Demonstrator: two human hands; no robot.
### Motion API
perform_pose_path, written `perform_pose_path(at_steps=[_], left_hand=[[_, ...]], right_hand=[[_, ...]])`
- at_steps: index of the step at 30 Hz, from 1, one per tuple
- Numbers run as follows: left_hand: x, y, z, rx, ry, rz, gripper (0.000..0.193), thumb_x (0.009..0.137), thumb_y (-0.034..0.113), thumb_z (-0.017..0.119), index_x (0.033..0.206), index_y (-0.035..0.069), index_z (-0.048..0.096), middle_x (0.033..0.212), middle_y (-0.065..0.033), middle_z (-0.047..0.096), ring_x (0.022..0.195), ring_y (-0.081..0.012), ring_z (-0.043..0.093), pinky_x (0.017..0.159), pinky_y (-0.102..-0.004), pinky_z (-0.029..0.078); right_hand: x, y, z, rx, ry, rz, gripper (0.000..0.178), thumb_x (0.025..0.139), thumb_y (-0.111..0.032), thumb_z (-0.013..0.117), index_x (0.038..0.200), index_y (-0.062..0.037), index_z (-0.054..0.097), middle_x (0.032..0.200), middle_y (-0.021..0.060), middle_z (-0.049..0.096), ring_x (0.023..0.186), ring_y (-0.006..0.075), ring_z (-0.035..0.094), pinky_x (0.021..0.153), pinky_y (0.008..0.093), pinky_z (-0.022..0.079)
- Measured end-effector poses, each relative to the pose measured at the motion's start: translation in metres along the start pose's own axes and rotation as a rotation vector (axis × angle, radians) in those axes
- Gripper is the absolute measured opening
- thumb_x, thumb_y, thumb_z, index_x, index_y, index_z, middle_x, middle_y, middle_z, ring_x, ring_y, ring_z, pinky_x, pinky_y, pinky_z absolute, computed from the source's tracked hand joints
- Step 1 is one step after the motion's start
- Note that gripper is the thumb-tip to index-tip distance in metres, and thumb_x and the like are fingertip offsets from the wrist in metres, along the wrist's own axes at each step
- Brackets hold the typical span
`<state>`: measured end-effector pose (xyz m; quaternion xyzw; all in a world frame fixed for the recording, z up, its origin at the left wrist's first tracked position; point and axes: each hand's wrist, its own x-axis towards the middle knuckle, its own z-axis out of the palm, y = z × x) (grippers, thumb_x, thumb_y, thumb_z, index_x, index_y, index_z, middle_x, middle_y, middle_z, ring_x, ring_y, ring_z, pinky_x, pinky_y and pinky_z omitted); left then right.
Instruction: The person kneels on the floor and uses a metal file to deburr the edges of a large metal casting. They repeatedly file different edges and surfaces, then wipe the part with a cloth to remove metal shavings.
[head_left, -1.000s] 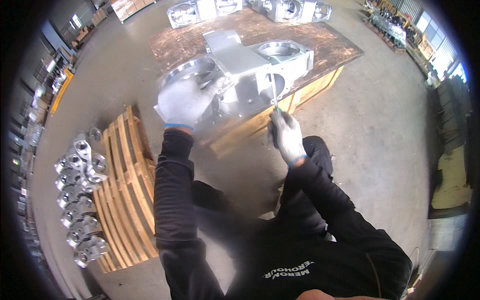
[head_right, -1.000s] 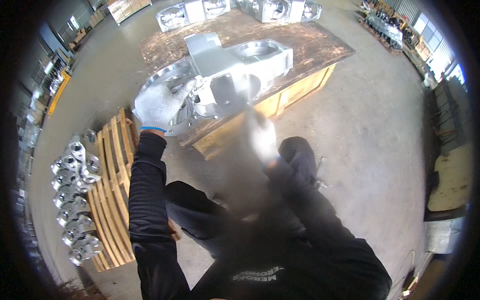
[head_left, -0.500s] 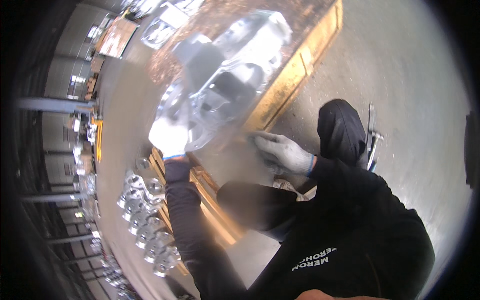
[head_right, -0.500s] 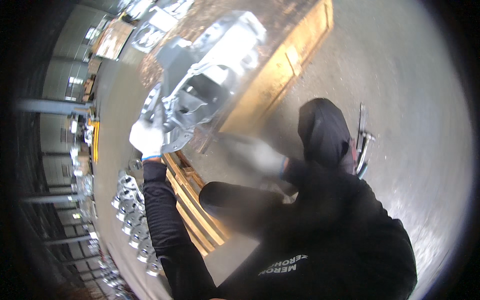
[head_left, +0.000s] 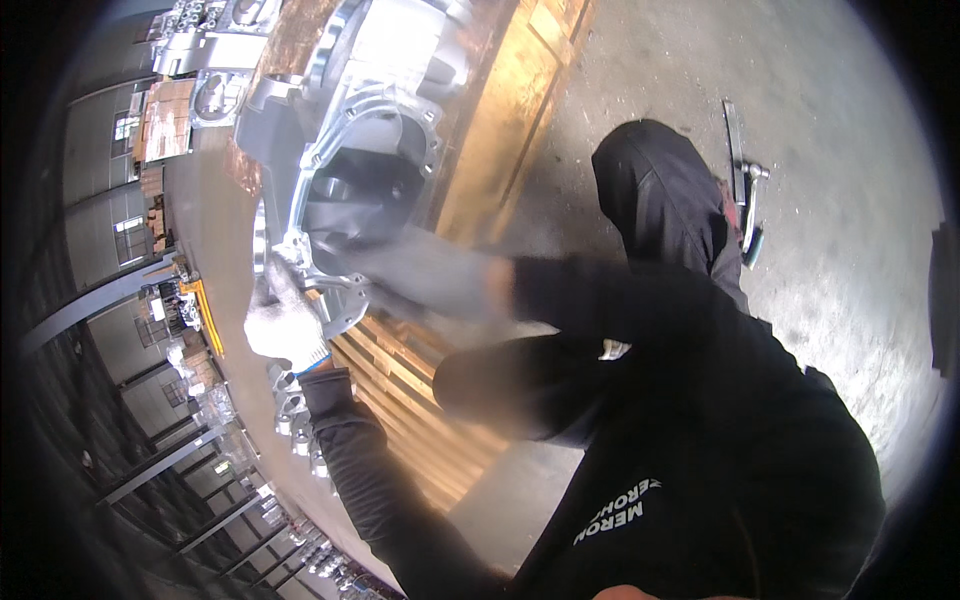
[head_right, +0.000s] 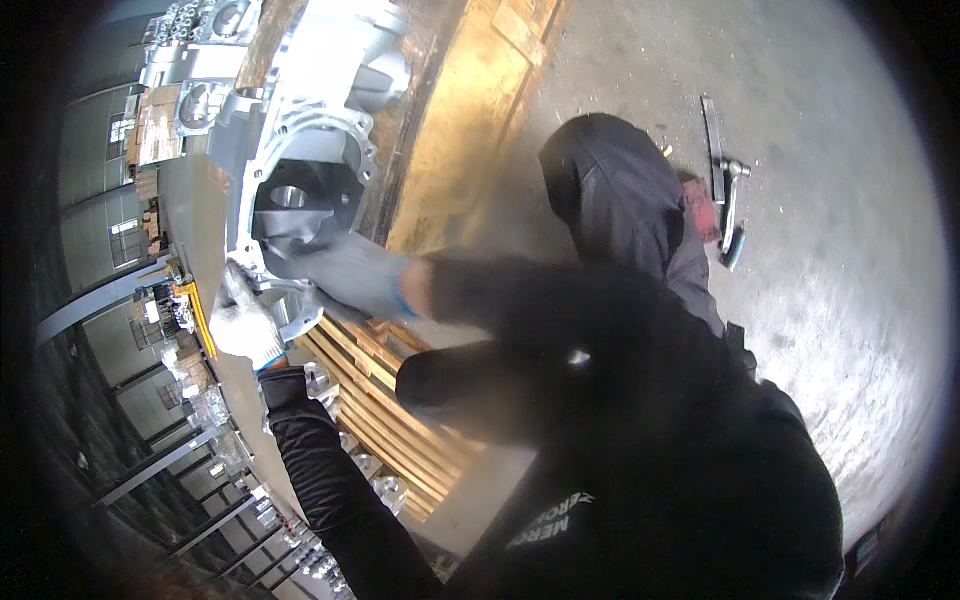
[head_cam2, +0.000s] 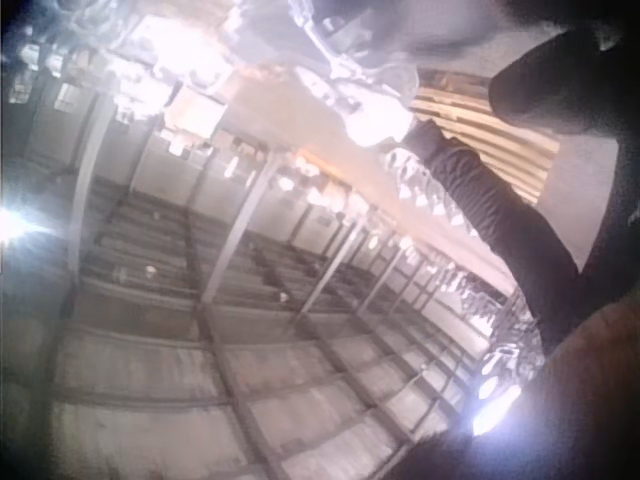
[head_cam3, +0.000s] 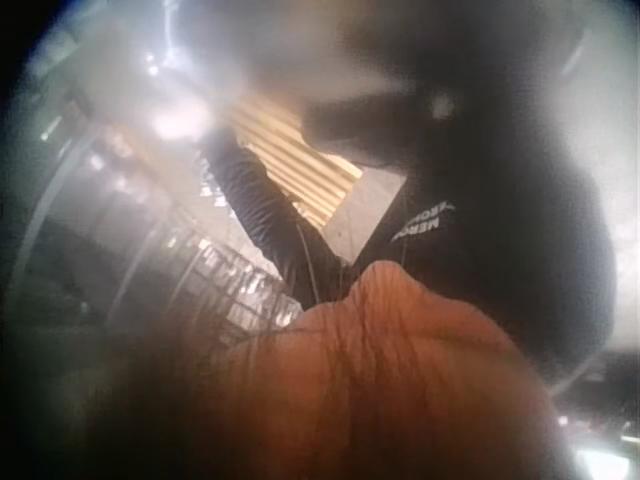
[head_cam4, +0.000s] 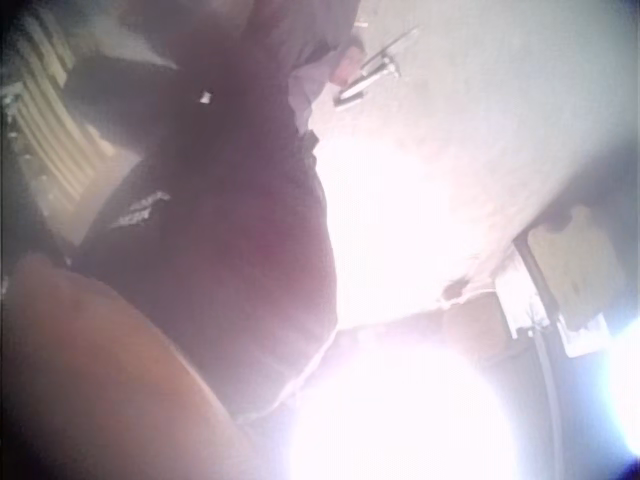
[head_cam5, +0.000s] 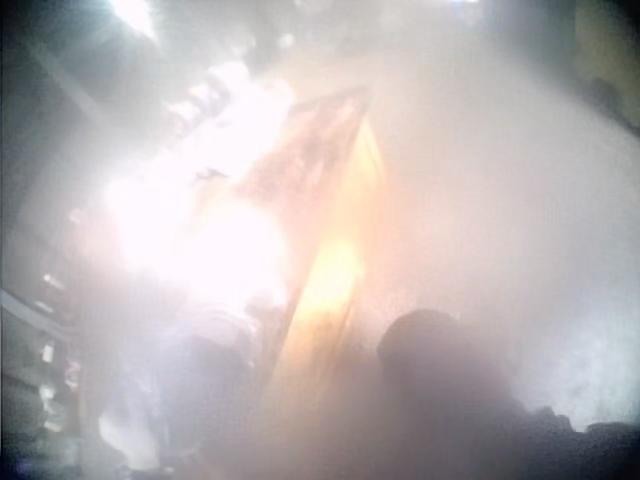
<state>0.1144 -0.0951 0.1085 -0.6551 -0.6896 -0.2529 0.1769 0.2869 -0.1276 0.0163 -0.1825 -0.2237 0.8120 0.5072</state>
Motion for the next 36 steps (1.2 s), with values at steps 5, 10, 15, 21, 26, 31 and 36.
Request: perform_pose_path(at_steps=[5,10,15,21,26,31,36], left_hand=[[0.0,0.003,-0.003,0.006,-0.051,-0.045,0.055,0.097,0.056,0.067,0.092,0.003,0.082,0.065,-0.0091,0.073,0.057,-0.0192,0.069,0.061,-0.039,0.054],[0.002,0.003,-0.003,0.094,0.025,0.047,0.056,0.092,0.062,0.068,0.091,0.008,0.083,0.056,-0.0108,0.066,0.051,-0.026,0.066,0.054,-0.0404,0.051],[0.003,0.002,-0.003,0.015,0.007,0.096,0.059,0.09,0.066,0.067,0.088,0.01,0.084,0.054,-0.0124,0.065,0.051,-0.0273,0.067,0.055,-0.0414,0.052],[0.008,0.004,-0.01,0.057,0.026,0.161,0.058,0.087,0.066,0.069,0.092,0.011,0.084,0.059,-0.0154,0.067,0.057,-0.0338,0.071,0.058,-0.0427,0.055],[0.005,0.01,-0.018,0.002,0.006,0.2,0.039,0.089,0.048,0.076,0.119,0.024,0.077,0.076,-0.0089,0.074,0.066,-0.0287,0.072,0.064,-0.0388,0.057],[0.003,0.013,-0.021,0.128,-0.152,0.038,0.038,0.088,0.049,0.077,0.116,0.022,0.078,0.09,-0.011,0.077,0.079,-0.0273,0.074,0.071,-0.0368,0.058],[0.004,0.012,-0.022,-0.069,0.029,0.21,0.038,0.089,0.048,0.077,0.117,0.023,0.078,0.092,-0.0098,0.077,0.078,-0.0281,0.074,0.072,-0.0379,0.058]], right_hand=[[-0.016,-0.008,-0.007,-0.534,-0.002,-0.238,0.033,0.102,-0.026,0.055,0.126,-0.0074,0.069,0.07,0.0065,0.064,0.051,0.0133,0.056,0.052,0.0328,0.049],[-0.02,-0.029,-0.007,-0.451,-0.013,0.104,0.044,0.105,-0.032,0.058,0.141,-0.0082,0.062,0.08,0.0042,0.065,0.063,0.0127,0.061,0.059,0.033,0.054],[-0.027,-0.072,0.0,-0.83,-0.065,0.109,0.029,0.103,-0.021,0.057,0.122,-0.0028,0.068,0.083,0.0104,0.068,0.076,0.0206,0.068,0.07,0.0366,0.056],[-0.017,-0.077,-0.004,-1.567,-0.378,-0.459,0.028,0.107,-0.023,0.052,0.12,-0.0034,0.067,0.073,0.0072,0.058,0.059,0.0133,0.056,0.061,0.0318,0.051],[-0.024,-0.083,-0.006,-1.385,-0.231,0.03,0.043,0.107,-0.023,0.052,0.148,-0.0127,0.058,0.075,0.0066,0.063,0.062,0.0141,0.055,0.064,0.0303,0.051],[-0.018,-0.071,-0.023,-1.64,-0.445,-0.439,0.043,0.103,-0.015,0.055,0.147,-0.0122,0.058,0.108,0.0236,0.073,0.088,0.028,0.071,0.08,0.0384,0.058],[-0.018,-0.058,-0.041,-1.628,-0.404,-0.523,0.043,0.102,-0.016,0.057,0.145,-0.0107,0.059,0.088,0.0273,0.067,0.072,0.0295,0.068,0.073,0.041,0.054]])
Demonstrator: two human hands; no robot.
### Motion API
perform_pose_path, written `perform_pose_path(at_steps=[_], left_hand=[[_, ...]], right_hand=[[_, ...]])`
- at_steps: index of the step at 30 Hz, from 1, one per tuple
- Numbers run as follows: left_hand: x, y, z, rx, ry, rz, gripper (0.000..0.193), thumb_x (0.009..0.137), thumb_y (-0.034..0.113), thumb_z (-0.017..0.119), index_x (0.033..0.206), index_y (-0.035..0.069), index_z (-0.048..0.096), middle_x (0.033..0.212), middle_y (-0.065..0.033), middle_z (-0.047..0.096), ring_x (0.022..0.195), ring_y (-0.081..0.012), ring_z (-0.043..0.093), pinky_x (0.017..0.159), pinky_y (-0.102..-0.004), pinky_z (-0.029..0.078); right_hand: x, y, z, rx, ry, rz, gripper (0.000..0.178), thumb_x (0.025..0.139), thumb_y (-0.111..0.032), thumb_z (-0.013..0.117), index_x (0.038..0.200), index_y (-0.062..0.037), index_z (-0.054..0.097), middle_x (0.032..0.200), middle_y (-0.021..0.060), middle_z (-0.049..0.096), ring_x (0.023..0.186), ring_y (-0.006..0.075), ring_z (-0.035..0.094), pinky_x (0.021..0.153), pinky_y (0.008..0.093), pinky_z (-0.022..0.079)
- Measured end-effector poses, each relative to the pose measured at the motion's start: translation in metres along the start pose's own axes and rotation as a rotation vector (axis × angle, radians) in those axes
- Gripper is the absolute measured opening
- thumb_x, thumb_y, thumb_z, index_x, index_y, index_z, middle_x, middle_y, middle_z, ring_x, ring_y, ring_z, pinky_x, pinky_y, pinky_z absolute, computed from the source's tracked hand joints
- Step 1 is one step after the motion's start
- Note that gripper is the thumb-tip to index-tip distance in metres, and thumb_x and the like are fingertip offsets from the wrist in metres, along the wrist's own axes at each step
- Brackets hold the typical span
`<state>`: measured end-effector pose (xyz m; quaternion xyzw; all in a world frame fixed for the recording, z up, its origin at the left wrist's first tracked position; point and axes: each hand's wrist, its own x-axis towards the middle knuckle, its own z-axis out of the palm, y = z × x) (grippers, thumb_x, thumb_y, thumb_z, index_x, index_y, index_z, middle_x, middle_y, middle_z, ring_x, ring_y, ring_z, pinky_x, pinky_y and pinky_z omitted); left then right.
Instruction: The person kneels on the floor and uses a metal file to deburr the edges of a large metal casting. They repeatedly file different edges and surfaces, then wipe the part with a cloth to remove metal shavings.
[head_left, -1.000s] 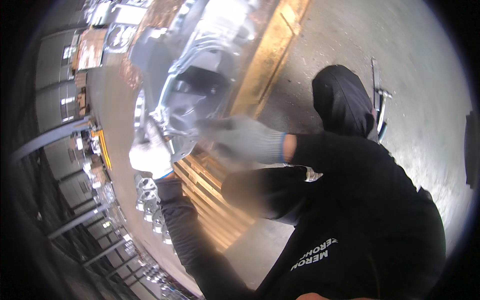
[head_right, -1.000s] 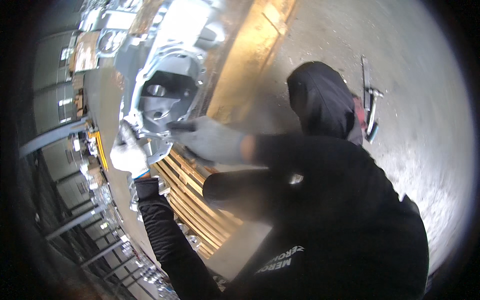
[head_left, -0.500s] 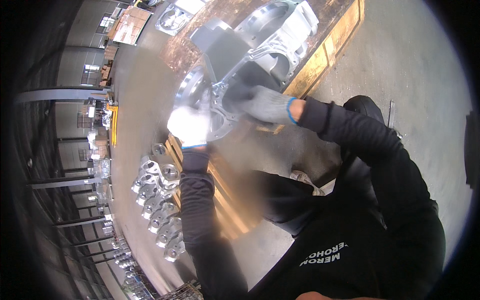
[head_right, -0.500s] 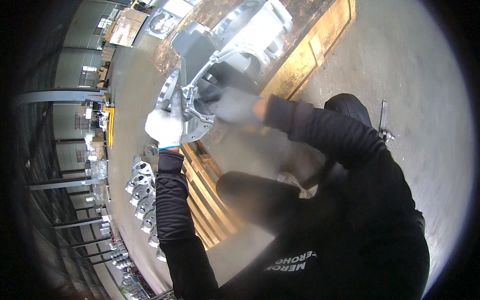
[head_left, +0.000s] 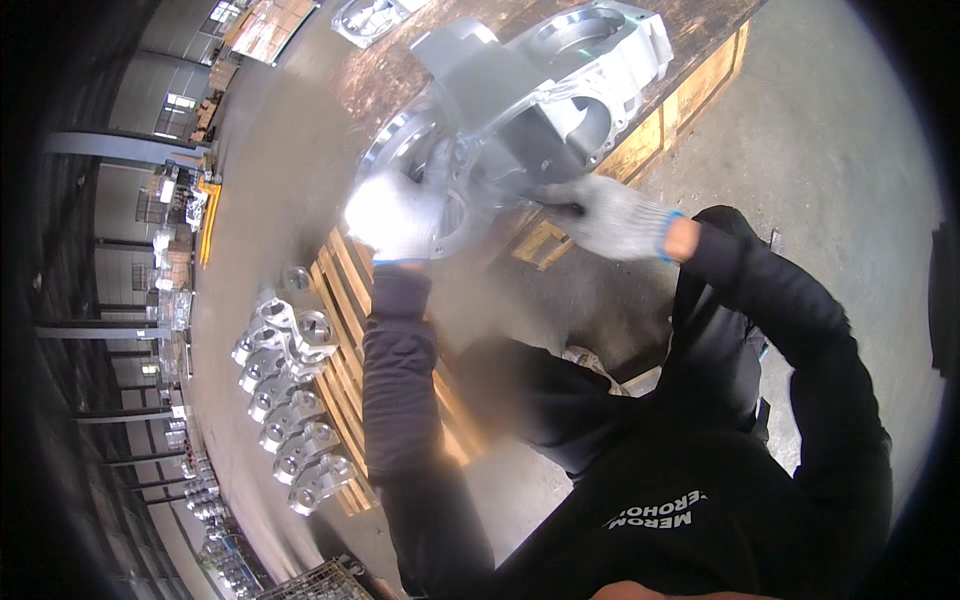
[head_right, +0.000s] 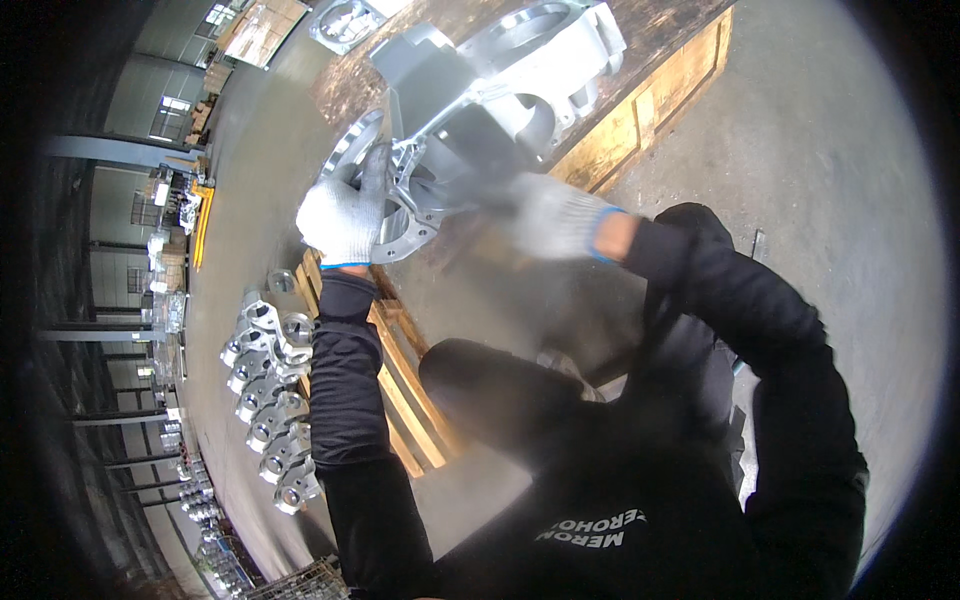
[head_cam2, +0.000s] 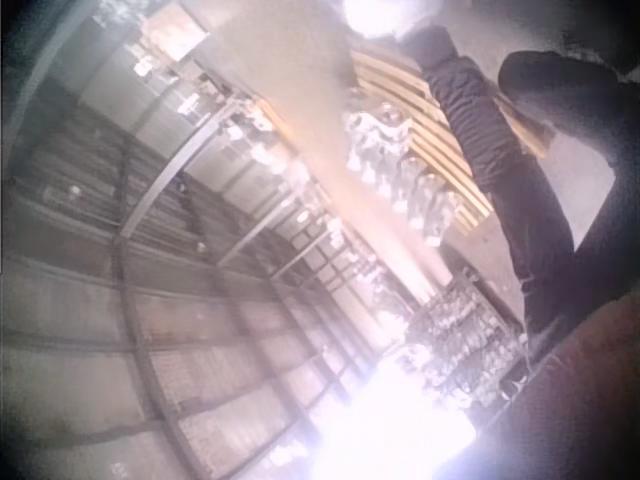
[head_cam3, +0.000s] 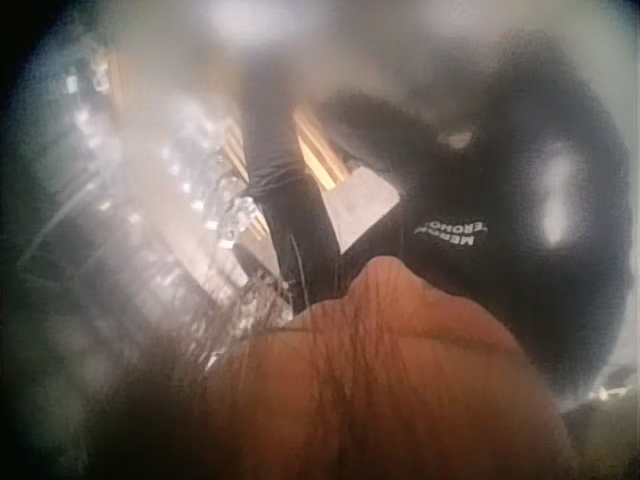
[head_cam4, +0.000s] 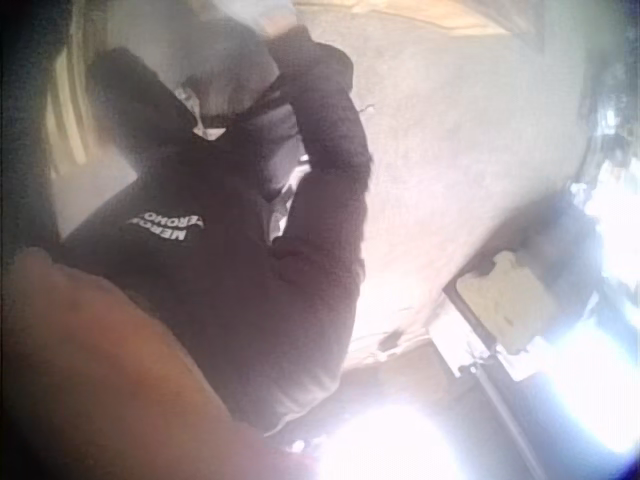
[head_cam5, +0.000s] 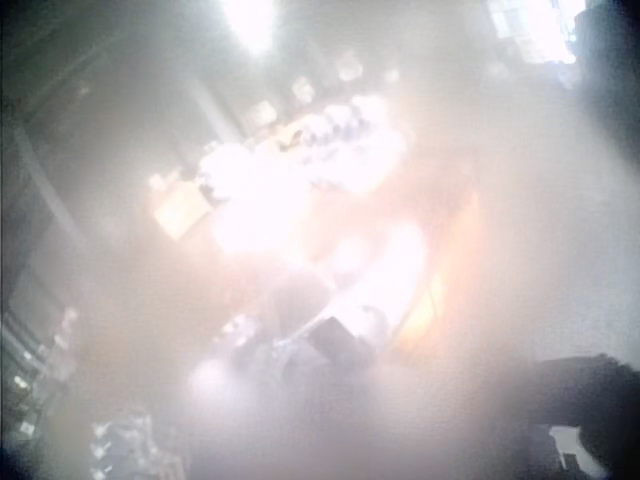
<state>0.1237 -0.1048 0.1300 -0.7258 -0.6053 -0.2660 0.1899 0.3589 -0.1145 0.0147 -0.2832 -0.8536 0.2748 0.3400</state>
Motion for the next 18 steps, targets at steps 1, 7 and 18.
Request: perform_pose_path(at_steps=[1,7,18], left_hand=[[-0.001,0.0,0.0,0.006,-0.045,-0.038,0.037,0.089,0.048,0.076,0.117,0.024,0.078,0.092,-0.0099,0.077,0.079,-0.0281,0.074,0.072,-0.038,0.058],[-0.002,0.001,-0.001,0.014,-0.013,-0.022,0.037,0.09,0.053,0.074,0.114,0.026,0.079,0.088,-0.0103,0.077,0.076,-0.0293,0.074,0.07,-0.0391,0.058],[0.004,-0.003,0.001,0.153,-0.167,-0.12,0.063,0.088,0.073,0.063,0.093,0.014,0.083,0.072,-0.0155,0.073,0.069,-0.0336,0.073,0.067,-0.0425,0.058]], right_hand=[[-0.002,-0.002,-0.001,-0.039,0.019,0.007,0.043,0.101,-0.017,0.058,0.143,-0.0101,0.06,0.09,0.0264,0.068,0.075,0.0316,0.069,0.075,0.0419,0.054],[-0.007,-0.047,-0.027,0.117,-0.072,0.337,0.041,0.094,-0.018,0.064,0.134,-0.0087,0.065,0.107,0.0247,0.07,0.1,0.0412,0.07,0.086,0.0445,0.056],[-0.01,-0.068,-0.011,-0.298,0.054,0.26,0.039,0.092,-0.013,0.059,0.13,-0.013,0.065,0.082,0.0221,0.07,0.079,0.0409,0.071,0.071,0.0509,0.057]])
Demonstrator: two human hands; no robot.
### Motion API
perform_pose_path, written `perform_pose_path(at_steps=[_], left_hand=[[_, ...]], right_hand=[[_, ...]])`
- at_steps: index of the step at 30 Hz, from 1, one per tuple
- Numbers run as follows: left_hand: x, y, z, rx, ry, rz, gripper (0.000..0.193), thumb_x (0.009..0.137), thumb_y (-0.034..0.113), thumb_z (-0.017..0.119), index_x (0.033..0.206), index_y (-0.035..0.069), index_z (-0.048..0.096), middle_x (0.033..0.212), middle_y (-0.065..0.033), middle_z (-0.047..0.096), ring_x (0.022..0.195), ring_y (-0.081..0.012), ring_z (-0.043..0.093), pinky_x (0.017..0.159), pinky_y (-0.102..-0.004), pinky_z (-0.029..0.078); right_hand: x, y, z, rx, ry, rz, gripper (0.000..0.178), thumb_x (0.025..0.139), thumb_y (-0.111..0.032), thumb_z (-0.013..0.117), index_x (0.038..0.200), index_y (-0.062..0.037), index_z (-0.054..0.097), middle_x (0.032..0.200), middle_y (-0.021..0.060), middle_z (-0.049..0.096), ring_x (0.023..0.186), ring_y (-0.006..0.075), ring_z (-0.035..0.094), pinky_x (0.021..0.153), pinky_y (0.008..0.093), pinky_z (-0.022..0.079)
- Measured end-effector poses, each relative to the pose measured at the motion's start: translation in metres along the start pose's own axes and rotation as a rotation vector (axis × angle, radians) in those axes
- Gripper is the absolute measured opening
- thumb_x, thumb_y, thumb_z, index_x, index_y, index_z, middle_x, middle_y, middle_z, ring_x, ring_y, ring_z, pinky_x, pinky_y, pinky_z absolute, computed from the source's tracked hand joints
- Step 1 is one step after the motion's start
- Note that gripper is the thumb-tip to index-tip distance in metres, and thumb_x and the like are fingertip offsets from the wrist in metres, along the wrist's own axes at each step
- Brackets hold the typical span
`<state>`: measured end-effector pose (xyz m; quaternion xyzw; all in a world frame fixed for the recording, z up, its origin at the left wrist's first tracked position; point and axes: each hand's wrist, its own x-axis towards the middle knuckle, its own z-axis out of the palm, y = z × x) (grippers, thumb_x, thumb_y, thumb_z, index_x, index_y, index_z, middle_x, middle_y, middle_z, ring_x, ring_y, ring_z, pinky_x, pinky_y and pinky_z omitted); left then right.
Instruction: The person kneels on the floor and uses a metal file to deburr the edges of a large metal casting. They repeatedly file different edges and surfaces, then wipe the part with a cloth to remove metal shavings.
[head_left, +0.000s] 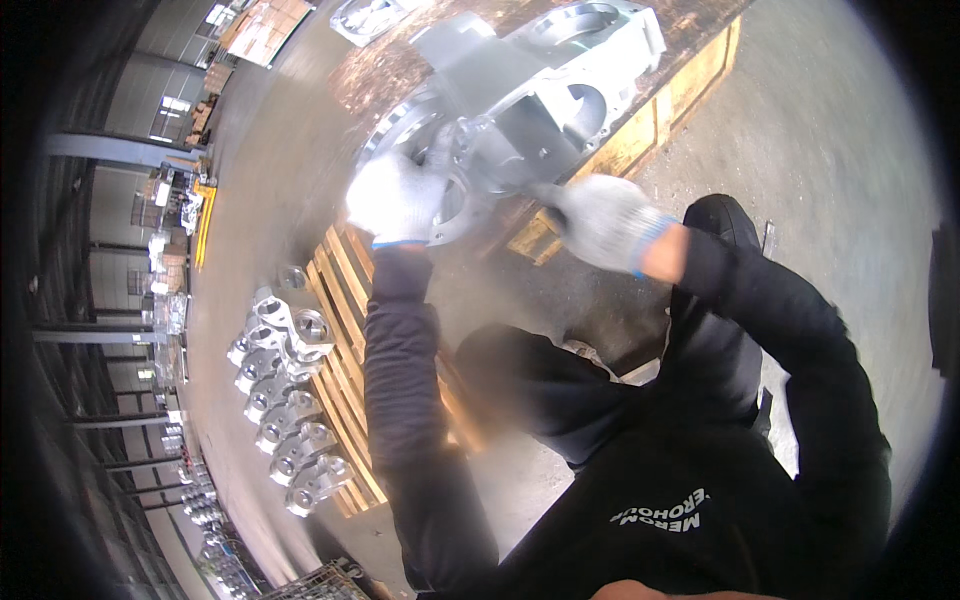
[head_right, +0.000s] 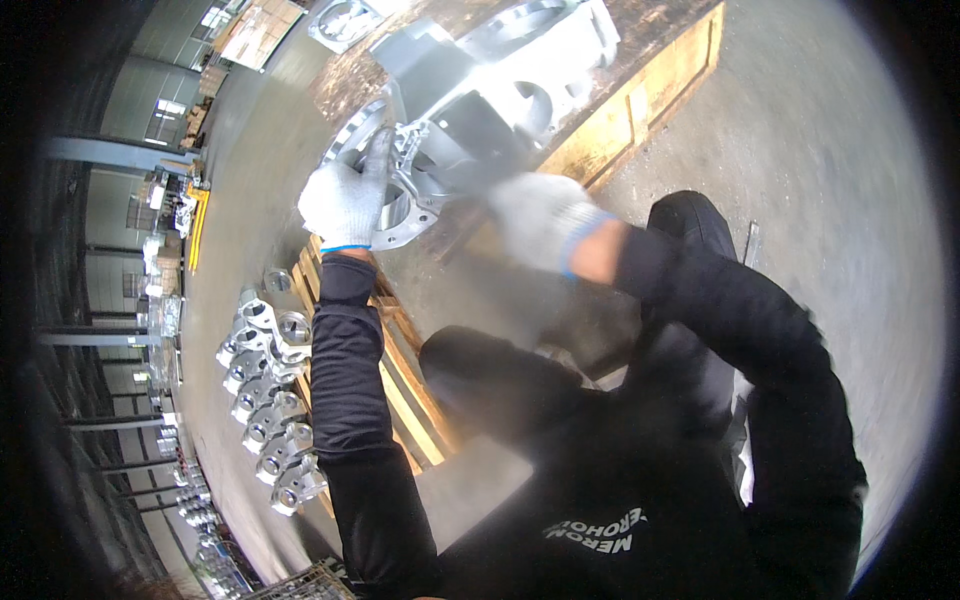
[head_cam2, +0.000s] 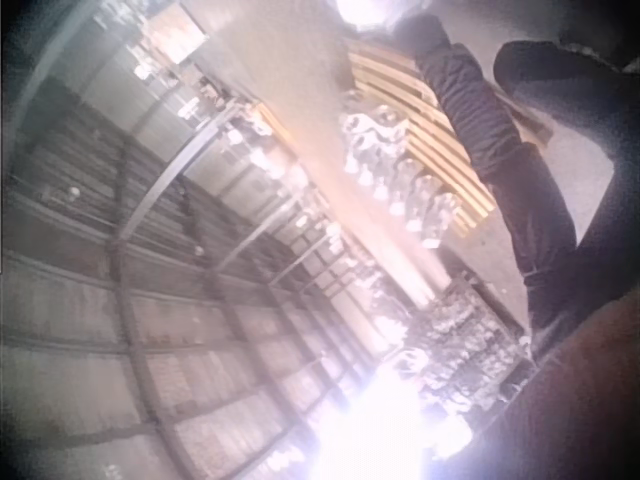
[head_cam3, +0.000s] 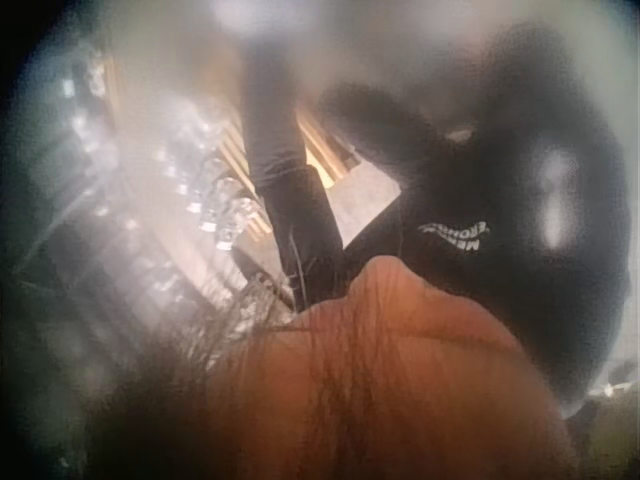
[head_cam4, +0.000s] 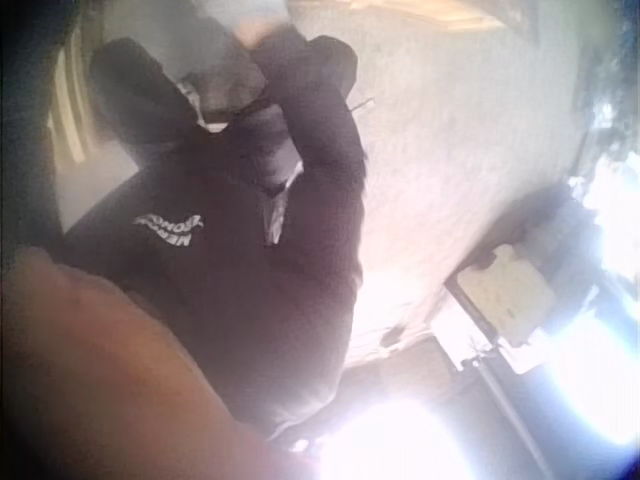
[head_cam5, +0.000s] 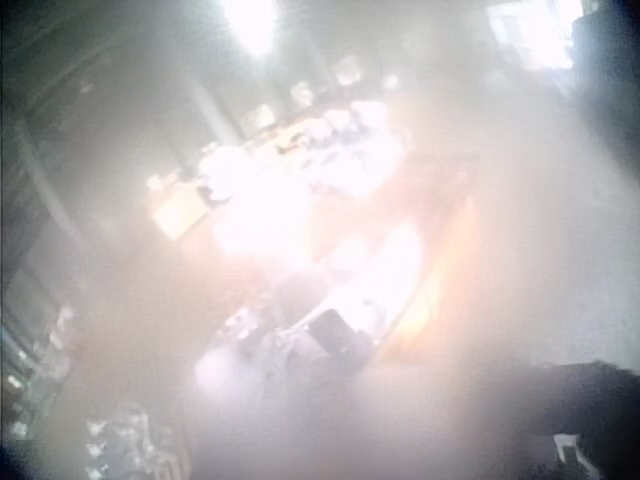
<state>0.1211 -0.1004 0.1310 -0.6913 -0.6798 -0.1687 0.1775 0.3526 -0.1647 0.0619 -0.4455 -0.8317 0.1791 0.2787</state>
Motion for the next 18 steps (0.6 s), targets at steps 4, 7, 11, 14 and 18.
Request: perform_pose_path(at_steps=[4,7,11,14,18], left_hand=[[-0.002,-0.001,0.001,-0.033,0.036,0.015,0.063,0.088,0.073,0.063,0.089,0.013,0.083,0.069,-0.0151,0.072,0.068,-0.034,0.073,0.066,-0.0434,0.058],[-0.004,0.0,0.0,-0.048,0.076,-0.001,0.061,0.088,0.072,0.064,0.087,0.013,0.083,0.069,-0.014,0.072,0.068,-0.0332,0.073,0.066,-0.0425,0.058],[-0.001,0.002,-0.003,0.064,-0.001,-0.022,0.057,0.088,0.069,0.066,0.09,0.015,0.084,0.072,-0.0123,0.074,0.069,-0.031,0.073,0.066,-0.0402,0.058],[-0.002,0.002,-0.004,0.1,-0.05,-0.042,0.049,0.088,0.064,0.07,0.094,0.017,0.083,0.075,-0.0108,0.075,0.069,-0.0291,0.074,0.065,-0.0393,0.057],[-0.003,0.002,-0.002,-0.054,0.181,0.135,0.041,0.088,0.058,0.073,0.105,0.021,0.081,0.077,-0.0096,0.075,0.069,-0.0278,0.074,0.064,-0.039,0.057]], right_hand=[[-0.001,-0.001,-0.002,-0.051,-0.018,0.035,0.04,0.09,-0.019,0.063,0.13,-0.0131,0.066,0.084,0.02,0.071,0.081,0.0417,0.071,0.072,0.0509,0.057],[-0.004,0.01,0.001,-0.079,-0.024,-0.027,0.038,0.092,-0.013,0.059,0.129,-0.0139,0.065,0.079,0.0196,0.07,0.077,0.0411,0.07,0.067,0.0514,0.056],[0.02,0.014,0.0,-0.052,-0.067,-0.074,0.038,0.093,-0.013,0.058,0.13,-0.0157,0.067,0.079,0.0206,0.069,0.076,0.0419,0.069,0.067,0.0508,0.056],[0.015,0.019,-0.014,-0.048,-0.13,-0.074,0.04,0.094,-0.012,0.057,0.133,-0.0152,0.066,0.082,0.0205,0.07,0.077,0.041,0.07,0.069,0.0498,0.056],[0.021,0.035,-0.003,-0.019,-0.085,-0.102,0.034,0.094,-0.013,0.058,0.127,-0.0127,0.069,0.082,0.0205,0.07,0.078,0.0414,0.07,0.072,0.0489,0.057]])
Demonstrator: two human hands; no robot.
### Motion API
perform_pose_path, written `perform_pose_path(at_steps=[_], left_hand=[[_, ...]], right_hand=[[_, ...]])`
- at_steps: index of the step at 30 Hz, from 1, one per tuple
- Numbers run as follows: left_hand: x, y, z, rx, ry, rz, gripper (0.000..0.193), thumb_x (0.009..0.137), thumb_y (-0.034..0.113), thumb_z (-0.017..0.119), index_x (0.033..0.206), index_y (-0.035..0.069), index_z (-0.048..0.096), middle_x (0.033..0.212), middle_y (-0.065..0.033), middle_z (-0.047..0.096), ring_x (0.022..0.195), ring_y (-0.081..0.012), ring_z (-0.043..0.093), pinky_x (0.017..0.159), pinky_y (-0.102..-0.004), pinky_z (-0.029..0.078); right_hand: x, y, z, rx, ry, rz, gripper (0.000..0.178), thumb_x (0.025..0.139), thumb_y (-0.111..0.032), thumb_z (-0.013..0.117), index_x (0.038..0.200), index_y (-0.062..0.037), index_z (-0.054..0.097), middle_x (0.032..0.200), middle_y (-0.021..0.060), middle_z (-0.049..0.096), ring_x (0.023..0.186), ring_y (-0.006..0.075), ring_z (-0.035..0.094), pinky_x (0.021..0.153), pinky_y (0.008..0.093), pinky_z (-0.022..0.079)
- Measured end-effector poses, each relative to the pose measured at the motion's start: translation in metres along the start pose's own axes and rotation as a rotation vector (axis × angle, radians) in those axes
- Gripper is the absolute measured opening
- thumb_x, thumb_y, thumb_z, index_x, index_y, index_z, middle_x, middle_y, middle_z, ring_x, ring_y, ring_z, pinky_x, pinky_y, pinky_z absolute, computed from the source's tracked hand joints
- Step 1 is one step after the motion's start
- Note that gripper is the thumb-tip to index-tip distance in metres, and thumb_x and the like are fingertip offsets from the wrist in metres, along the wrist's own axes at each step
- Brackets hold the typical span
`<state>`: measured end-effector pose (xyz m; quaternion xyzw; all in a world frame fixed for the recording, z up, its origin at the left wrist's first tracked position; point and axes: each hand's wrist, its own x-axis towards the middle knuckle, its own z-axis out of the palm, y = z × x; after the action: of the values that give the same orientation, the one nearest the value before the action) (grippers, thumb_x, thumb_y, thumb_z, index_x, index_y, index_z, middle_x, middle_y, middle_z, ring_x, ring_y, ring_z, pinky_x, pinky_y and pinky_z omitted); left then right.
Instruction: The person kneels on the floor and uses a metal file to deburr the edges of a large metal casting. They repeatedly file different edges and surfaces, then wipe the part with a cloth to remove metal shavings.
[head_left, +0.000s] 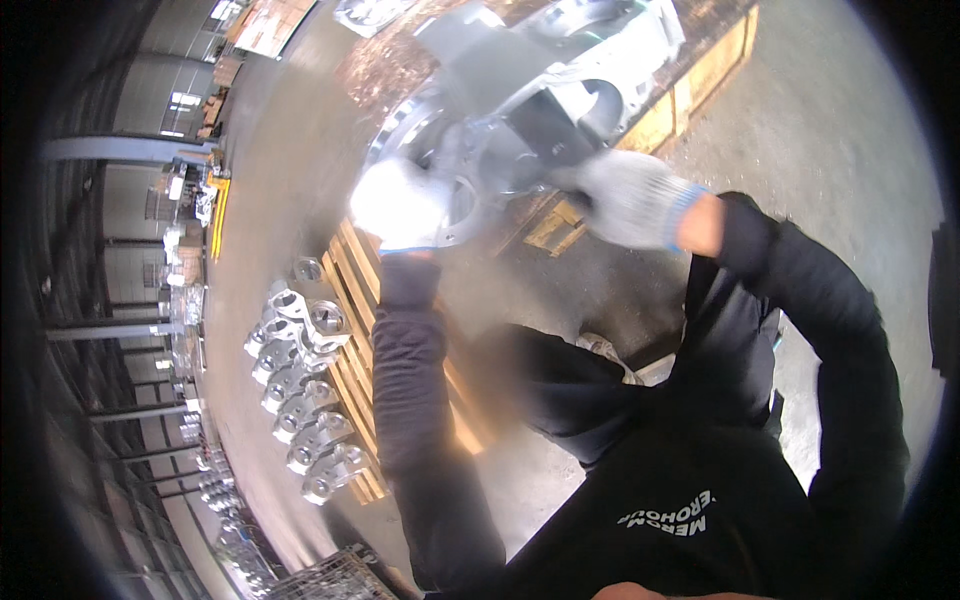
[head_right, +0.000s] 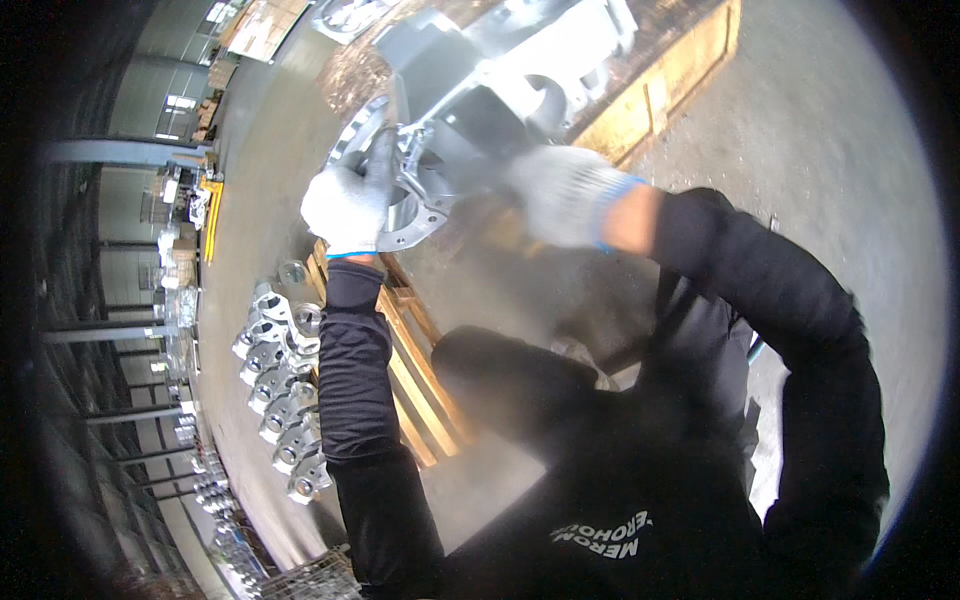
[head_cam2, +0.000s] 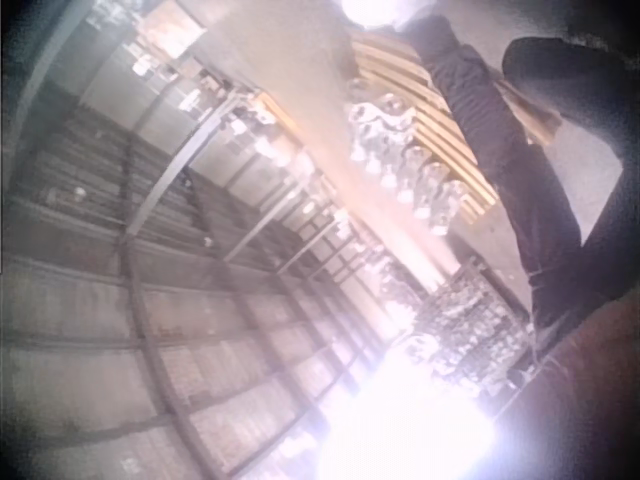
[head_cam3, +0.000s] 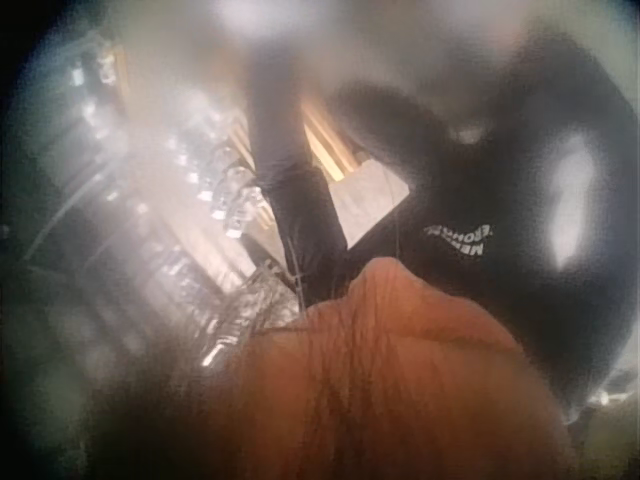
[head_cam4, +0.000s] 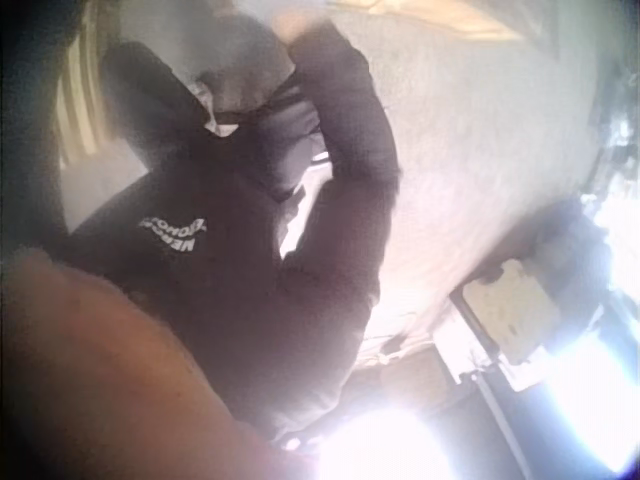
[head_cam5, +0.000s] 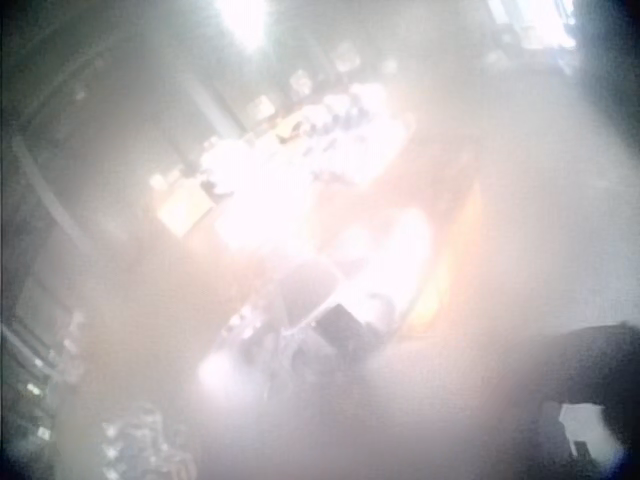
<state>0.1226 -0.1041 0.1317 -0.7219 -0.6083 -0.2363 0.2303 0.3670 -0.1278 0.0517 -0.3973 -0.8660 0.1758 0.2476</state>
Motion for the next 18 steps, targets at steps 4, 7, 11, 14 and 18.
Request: perform_pose_path(at_steps=[4,7,11,14,18], left_hand=[[-0.001,0.001,-0.001,0.028,-0.162,-0.098,0.04,0.09,0.055,0.073,0.114,0.024,0.079,0.079,-0.0106,0.075,0.069,-0.0287,0.073,0.065,-0.0394,0.057],[-0.001,0.003,-0.002,0.05,-0.143,-0.1,0.04,0.091,0.054,0.072,0.117,0.024,0.078,0.08,-0.011,0.075,0.067,-0.029,0.072,0.064,-0.0405,0.056],[0.001,0.001,0.0,-0.017,-0.109,-0.072,0.038,0.092,0.053,0.072,0.116,0.023,0.078,0.078,-0.012,0.074,0.064,-0.0289,0.071,0.063,-0.0404,0.056],[0.003,-0.004,0.006,0.022,-0.159,-0.11,0.049,0.09,0.06,0.07,0.1,0.014,0.081,0.07,-0.0165,0.071,0.061,-0.0326,0.071,0.061,-0.0414,0.055],[0.001,-0.01,0.015,-0.034,0.033,0.043,0.035,0.091,0.048,0.072,0.117,0.025,0.075,0.089,-0.0102,0.074,0.07,-0.0304,0.073,0.065,-0.0419,0.057]], right_hand=[[0.009,0.008,0.002,-0.038,-0.077,-0.048,0.027,0.087,-0.018,0.07,0.109,-0.0032,0.074,0.087,0.0225,0.072,0.085,0.0374,0.073,0.077,0.0454,0.058],[-0.012,0.005,-0.023,0.193,-0.054,0.009,0.042,0.094,-0.01,0.058,0.136,-0.0117,0.065,0.091,0.0251,0.069,0.086,0.0427,0.069,0.079,0.0489,0.055],[0.02,0.004,-0.012,0.152,-0.144,-0.021,0.032,0.097,-0.018,0.058,0.125,-0.0075,0.07,0.095,0.0249,0.07,0.09,0.0424,0.07,0.082,0.0471,0.055],[0.023,0.011,-0.013,0.28,-0.144,-0.03,0.041,0.093,-0.021,0.063,0.129,-0.0032,0.067,0.103,0.0264,0.071,0.092,0.0382,0.073,0.082,0.0451,0.057],[0.0,0.029,-0.016,0.585,-0.256,0.152,0.049,0.096,-0.015,0.062,0.144,-0.0061,0.059,0.114,0.0256,0.071,0.099,0.0313,0.072,0.087,0.0427,0.057]])
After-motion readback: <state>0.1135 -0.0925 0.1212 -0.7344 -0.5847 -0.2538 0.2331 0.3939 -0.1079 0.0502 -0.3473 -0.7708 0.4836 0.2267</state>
